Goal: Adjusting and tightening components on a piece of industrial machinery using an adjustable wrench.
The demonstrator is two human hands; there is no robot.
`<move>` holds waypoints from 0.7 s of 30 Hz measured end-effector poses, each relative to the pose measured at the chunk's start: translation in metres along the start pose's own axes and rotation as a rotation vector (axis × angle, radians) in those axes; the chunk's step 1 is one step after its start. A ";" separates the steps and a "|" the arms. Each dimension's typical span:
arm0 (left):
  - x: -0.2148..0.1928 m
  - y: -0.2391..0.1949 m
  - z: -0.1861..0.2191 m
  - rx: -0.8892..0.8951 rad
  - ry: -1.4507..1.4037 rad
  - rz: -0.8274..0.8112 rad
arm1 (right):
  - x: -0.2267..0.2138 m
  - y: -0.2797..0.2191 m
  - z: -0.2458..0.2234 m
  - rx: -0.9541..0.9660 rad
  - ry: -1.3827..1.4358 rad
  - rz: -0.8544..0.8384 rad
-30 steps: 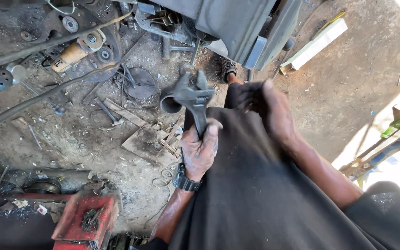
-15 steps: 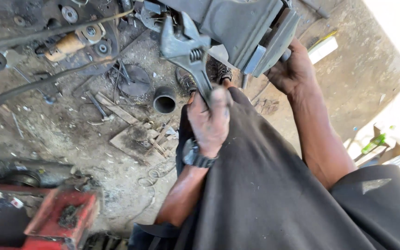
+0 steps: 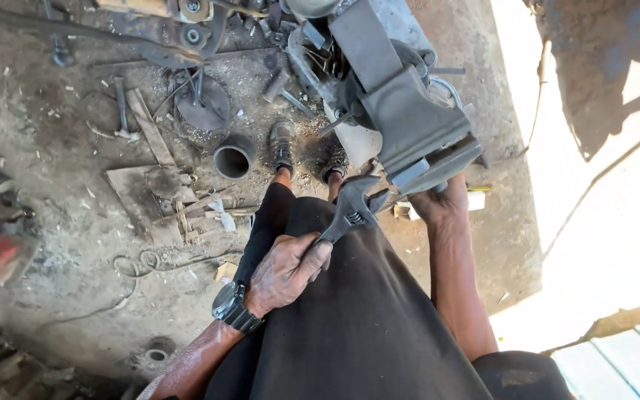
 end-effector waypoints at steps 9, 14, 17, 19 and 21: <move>0.038 0.060 0.040 -0.051 0.023 0.427 | -0.005 0.017 -0.002 0.022 -0.032 -0.069; 0.058 0.073 0.027 -0.020 -0.136 0.455 | -0.009 0.034 -0.005 0.023 -0.033 -0.122; 0.062 0.077 0.018 -0.003 -0.107 0.492 | -0.012 0.050 -0.004 0.031 -0.046 -0.161; 0.062 0.079 0.018 0.008 -0.108 0.505 | -0.007 0.067 0.001 0.038 -0.048 -0.183; 0.064 0.078 0.017 0.011 -0.113 0.506 | -0.013 0.078 0.004 0.038 -0.045 -0.195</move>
Point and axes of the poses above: each hand's wrist, its own y-axis towards the middle knuckle, its own x-axis out of the palm, z = x × y, the point moved 3 cm from there along y, towards the middle knuckle, and after that the axes turned 1 degree about y, right-handed, at the moved point
